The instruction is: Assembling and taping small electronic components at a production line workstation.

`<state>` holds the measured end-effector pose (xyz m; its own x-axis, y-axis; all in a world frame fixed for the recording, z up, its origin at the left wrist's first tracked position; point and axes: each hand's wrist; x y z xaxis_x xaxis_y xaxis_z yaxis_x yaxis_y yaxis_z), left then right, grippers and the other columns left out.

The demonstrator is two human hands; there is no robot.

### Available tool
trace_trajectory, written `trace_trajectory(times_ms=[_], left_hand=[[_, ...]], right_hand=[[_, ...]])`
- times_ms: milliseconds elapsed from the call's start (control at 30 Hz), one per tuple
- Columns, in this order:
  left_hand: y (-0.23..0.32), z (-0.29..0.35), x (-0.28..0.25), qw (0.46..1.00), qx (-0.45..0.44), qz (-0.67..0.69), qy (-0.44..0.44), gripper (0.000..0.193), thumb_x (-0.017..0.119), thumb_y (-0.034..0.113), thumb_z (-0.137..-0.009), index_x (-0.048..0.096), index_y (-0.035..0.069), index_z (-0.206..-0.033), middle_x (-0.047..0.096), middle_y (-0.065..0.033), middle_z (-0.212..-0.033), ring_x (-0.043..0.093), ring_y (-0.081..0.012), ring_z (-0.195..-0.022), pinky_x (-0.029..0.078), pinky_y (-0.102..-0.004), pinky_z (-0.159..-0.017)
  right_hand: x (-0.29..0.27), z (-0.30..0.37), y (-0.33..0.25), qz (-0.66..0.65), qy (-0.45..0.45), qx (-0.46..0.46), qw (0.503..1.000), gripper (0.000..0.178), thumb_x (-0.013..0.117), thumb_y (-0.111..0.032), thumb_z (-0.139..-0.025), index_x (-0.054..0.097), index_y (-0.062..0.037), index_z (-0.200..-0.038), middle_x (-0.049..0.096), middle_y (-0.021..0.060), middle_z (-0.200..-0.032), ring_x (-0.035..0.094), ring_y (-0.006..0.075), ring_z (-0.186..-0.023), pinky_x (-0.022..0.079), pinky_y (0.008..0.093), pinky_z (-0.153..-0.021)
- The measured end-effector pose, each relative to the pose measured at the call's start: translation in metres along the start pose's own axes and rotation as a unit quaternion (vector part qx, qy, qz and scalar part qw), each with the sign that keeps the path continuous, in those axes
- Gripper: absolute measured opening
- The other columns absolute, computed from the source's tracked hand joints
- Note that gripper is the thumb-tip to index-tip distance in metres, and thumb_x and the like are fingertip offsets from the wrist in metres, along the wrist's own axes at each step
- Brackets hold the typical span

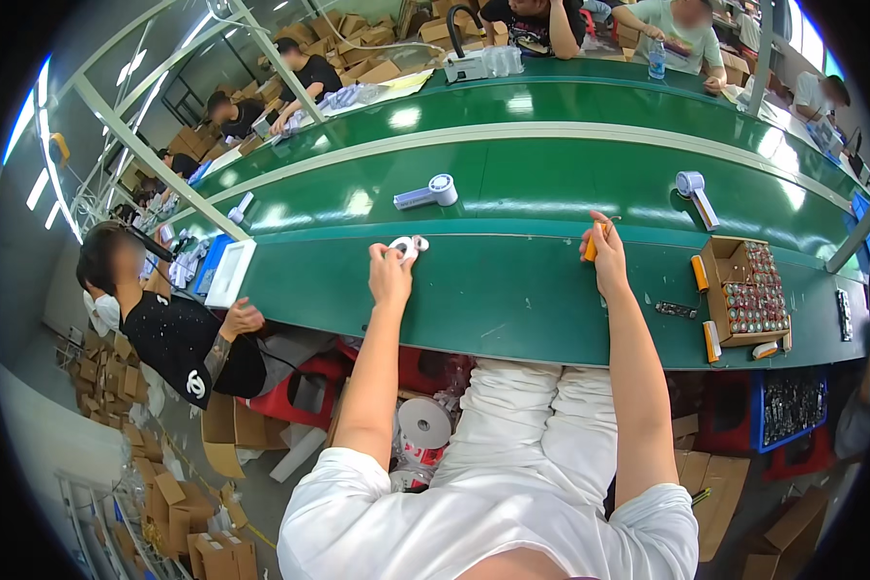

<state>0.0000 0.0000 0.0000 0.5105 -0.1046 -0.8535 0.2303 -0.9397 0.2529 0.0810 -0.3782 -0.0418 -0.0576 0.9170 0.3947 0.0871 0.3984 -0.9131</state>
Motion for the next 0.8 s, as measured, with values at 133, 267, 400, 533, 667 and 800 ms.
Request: trace_trajectory(times_ms=[133, 267, 400, 533, 667, 800], left_hand=[[0.041, 0.003, 0.045, 0.99, 0.017, 0.123, 0.063, 0.024, 0.065, 0.023, -0.087, 0.054, 0.006, -0.099, 0.048, -0.0137, -0.108, 0.059, -0.0374, -0.087, 0.05, -0.0458, -0.071], [0.117, 0.001, 0.063, 0.962, 0.057, 0.267, 0.018, 0.028, 0.052, 0.03, -0.097, 0.046, 0.003, -0.105, 0.063, -0.0187, -0.089, 0.066, -0.0351, -0.077, 0.051, -0.0426, -0.062], [0.194, 0.012, 0.074, 0.807, 0.036, 0.58, -0.101, 0.023, 0.053, 0.021, -0.097, 0.043, 0.001, -0.106, 0.063, -0.0166, -0.087, 0.069, -0.0201, -0.066, 0.05, -0.0308, -0.052], [0.235, 0.021, 0.083, 0.808, 0.157, 0.557, -0.112, 0.034, 0.056, 0.011, -0.094, 0.049, -0.004, -0.122, 0.062, -0.0182, -0.103, 0.068, -0.0257, -0.081, 0.053, -0.0337, -0.067], [0.231, 0.027, 0.106, 0.823, 0.297, 0.478, -0.075, 0.024, 0.061, 0.007, -0.088, 0.06, -0.005, -0.108, 0.061, -0.0176, -0.104, 0.065, -0.0313, -0.088, 0.052, -0.0329, -0.07], [0.236, 0.027, 0.093, 0.825, 0.317, 0.461, -0.078, 0.025, 0.06, 0.008, -0.089, 0.059, -0.005, -0.11, 0.061, -0.0166, -0.103, 0.064, -0.0275, -0.083, 0.051, -0.0301, -0.07]], right_hand=[[-0.009, -0.001, -0.016, 0.011, -0.029, 0.005, 0.999, 0.032, 0.042, -0.025, -0.102, 0.045, -0.0086, -0.13, 0.053, 0.0006, -0.081, 0.052, 0.0088, -0.071, 0.045, 0.0241, -0.059], [-0.018, -0.002, -0.018, 0.008, -0.035, -0.014, 0.999, 0.03, 0.042, -0.025, -0.102, 0.046, -0.0061, -0.125, 0.052, 0.0016, -0.08, 0.05, 0.0098, -0.07, 0.044, 0.0243, -0.059], [-0.013, -0.002, -0.009, 0.023, -0.045, -0.035, 0.998, 0.026, 0.045, -0.024, -0.101, 0.049, -0.0032, -0.115, 0.051, 0.002, -0.078, 0.049, 0.0098, -0.068, 0.042, 0.0243, -0.059], [-0.012, 0.003, -0.011, 0.04, 0.009, -0.018, 0.999, 0.019, 0.055, -0.024, -0.097, 0.055, -0.0048, -0.093, 0.05, -0.0009, -0.064, 0.046, 0.0081, -0.054, 0.037, 0.0226, -0.049], [-0.013, 0.007, -0.012, 0.115, 0.032, 0.033, 0.992, 0.025, 0.059, -0.028, -0.094, 0.057, -0.0038, -0.088, 0.052, -0.0002, -0.063, 0.048, 0.0073, -0.053, 0.036, 0.0225, -0.048], [-0.012, 0.004, -0.012, 0.317, 0.078, -0.089, 0.941, 0.031, 0.066, -0.029, -0.087, 0.059, 0.0005, -0.084, 0.058, 0.0086, -0.067, 0.056, 0.017, -0.061, 0.042, 0.0325, -0.057]])
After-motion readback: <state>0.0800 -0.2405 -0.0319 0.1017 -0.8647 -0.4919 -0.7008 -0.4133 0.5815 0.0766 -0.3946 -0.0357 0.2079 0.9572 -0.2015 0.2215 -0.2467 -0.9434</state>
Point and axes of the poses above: each hand's wrist, its own z-axis away from the middle knuckle, its own x-axis out of the palm, y = z × x
